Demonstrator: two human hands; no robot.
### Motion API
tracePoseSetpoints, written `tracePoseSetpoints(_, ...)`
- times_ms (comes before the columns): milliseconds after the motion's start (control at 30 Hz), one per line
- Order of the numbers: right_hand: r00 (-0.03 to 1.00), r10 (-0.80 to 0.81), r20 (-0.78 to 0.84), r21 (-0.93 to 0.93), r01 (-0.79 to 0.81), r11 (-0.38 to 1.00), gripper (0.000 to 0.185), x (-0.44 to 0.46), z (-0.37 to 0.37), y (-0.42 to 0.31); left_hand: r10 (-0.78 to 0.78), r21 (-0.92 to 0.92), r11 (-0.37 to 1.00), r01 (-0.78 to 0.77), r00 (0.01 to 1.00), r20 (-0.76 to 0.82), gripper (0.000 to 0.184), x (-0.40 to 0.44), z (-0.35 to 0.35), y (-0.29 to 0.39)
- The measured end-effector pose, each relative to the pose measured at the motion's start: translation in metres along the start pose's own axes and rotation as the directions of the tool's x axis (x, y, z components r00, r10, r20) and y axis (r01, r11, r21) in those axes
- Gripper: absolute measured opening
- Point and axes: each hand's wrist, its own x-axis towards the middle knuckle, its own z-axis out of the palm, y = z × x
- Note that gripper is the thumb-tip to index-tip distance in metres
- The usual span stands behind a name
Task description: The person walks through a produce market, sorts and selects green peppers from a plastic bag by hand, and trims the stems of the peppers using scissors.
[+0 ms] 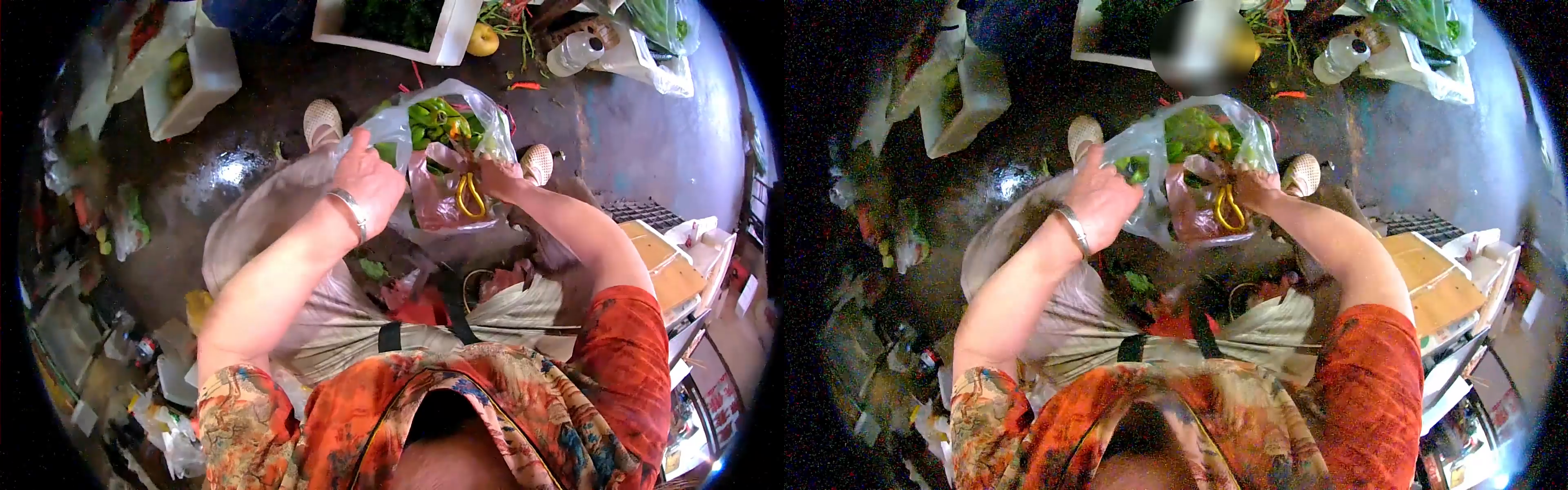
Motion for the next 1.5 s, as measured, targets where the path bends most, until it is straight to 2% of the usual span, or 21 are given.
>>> tracePoseSetpoints(133,0.983,0.103,-0.152,-0.01,-0.105,0.994,0.064,0.007,0.035,0.006,0.002,-0.005,1.0,-0.002,1.0,-0.023,0.012,-0.009,-0.007,-0.01)
tracePoseSetpoints(167,0.992,0.1,-0.072,-0.049,-0.104,0.993,0.061,0.002,0.031,0.004,-0.003,-0.028,1.0,0.002,0.999,-0.047,0.011,-0.01,-0.005,-0.012)
tracePoseSetpoints(333,0.998,0.031,-0.056,-0.159,-0.039,0.986,0.052,0.001,0.034,0.005,-0.03,-0.04,0.999,0.027,0.997,-0.07,0.011,-0.016,-0.008,-0.017)
tracePoseSetpoints(400,0.997,-0.052,-0.05,-0.169,0.043,0.985,0.054,-0.003,0.024,0.003,-0.038,-0.061,0.998,0.027,0.979,-0.2,0.012,-0.018,-0.005,-0.016)
tracePoseSetpoints(467,0.999,0.005,0.038,-0.23,0.003,0.973,0.051,-0.003,0.006,-0.001,-0.031,-0.051,0.998,0.021,0.977,-0.209,0.011,-0.019,-0.01,-0.015)
tracePoseSetpoints(600,0.963,-0.071,0.258,-0.025,0.08,0.996,0.046,-0.007,-0.018,0.002,-0.048,-0.046,0.998,0.037,0.962,-0.27,0.01,-0.017,-0.008,-0.011)
tracePoseSetpoints(667,0.938,-0.323,0.122,-0.031,0.329,0.944,0.039,-0.01,-0.023,0.025,-0.045,-0.061,0.998,0.03,0.963,-0.265,0.01,-0.016,-0.011,-0.012)
tracePoseSetpoints(700,0.939,-0.297,0.173,-0.093,0.316,0.944,0.029,-0.013,-0.041,0.021,-0.04,-0.074,0.997,0.021,0.966,-0.257,0.01,-0.017,-0.012,-0.011)
tracePoseSetpoints(733,0.913,-0.405,0.042,0.261,0.381,0.887,0.025,-0.031,-0.059,0.028,-0.038,-0.077,0.997,0.019,0.966,-0.254,0.01,-0.017,-0.012,-0.011)
tracePoseSetpoints(800,0.966,-0.257,-0.016,0.337,0.247,0.908,0.023,-0.029,-0.077,0.044,-0.033,-0.038,0.999,0.025,0.973,-0.23,0.012,-0.018,-0.013,-0.01)
tracePoseSetpoints(867,0.969,-0.217,-0.118,0.597,0.244,0.764,0.023,-0.026,-0.093,0.066,-0.022,-0.045,0.999,0.011,0.968,-0.249,0.013,-0.019,-0.012,-0.011)
tracePoseSetpoints(900,0.989,-0.091,-0.115,0.811,0.146,0.566,0.019,-0.017,-0.09,0.072,-0.009,-0.048,0.999,-0.004,0.964,-0.267,0.014,-0.019,-0.011,-0.012)
tracePoseSetpoints(933,0.989,-0.092,-0.114,0.813,0.146,0.564,0.019,-0.009,-0.088,0.081,-0.009,-0.048,0.999,-0.004,0.964,-0.265,0.014,-0.019,-0.012,-0.012)
tracePoseSetpoints(1000,0.983,0.164,-0.079,0.959,0.03,0.283,0.018,0.001,-0.09,0.09,-0.028,-0.105,0.995,0.003,0.971,-0.239,0.013,-0.017,-0.014,-0.013)
tracePoseSetpoints(1033,0.975,0.215,-0.053,0.992,0.027,0.123,0.019,0.016,-0.079,0.097,-0.027,-0.104,0.995,0.002,0.972,-0.234,0.013,-0.017,-0.015,-0.013)
tracePoseSetpoints(1067,0.976,0.212,-0.05,0.993,0.026,0.117,0.019,0.025,-0.075,0.103,-0.026,-0.122,0.993,-0.003,0.97,-0.24,0.013,-0.017,-0.017,-0.014)
tracePoseSetpoints(1133,0.967,0.248,0.052,0.992,-0.021,-0.126,0.016,0.044,-0.066,0.111,-0.024,-0.135,0.991,-0.008,0.972,-0.235,0.012,-0.017,-0.017,-0.015)
tracePoseSetpoints(1167,0.929,0.353,0.113,0.973,-0.032,-0.228,0.013,0.053,-0.066,0.105,-0.014,-0.121,0.993,-0.013,0.977,-0.214,0.012,-0.016,-0.016,-0.015)
tracePoseSetpoints(1300,0.948,0.296,0.121,0.977,-0.061,-0.204,0.014,0.055,-0.084,0.095,0.003,-0.098,0.995,-0.013,0.996,-0.094,0.011,-0.012,-0.024,-0.014)
tracePoseSetpoints(1400,0.95,0.272,-0.15,0.966,0.083,0.245,0.018,0.048,-0.104,0.073,0.002,-0.075,0.997,-0.014,0.987,-0.158,0.011,-0.012,-0.024,-0.013)
tracePoseSetpoints(1500,0.942,-0.197,-0.27,0.787,0.334,0.518,0.023,0.038,-0.107,0.021,0.017,-0.177,0.982,-0.06,0.972,-0.236,0.012,-0.014,-0.028,-0.013)
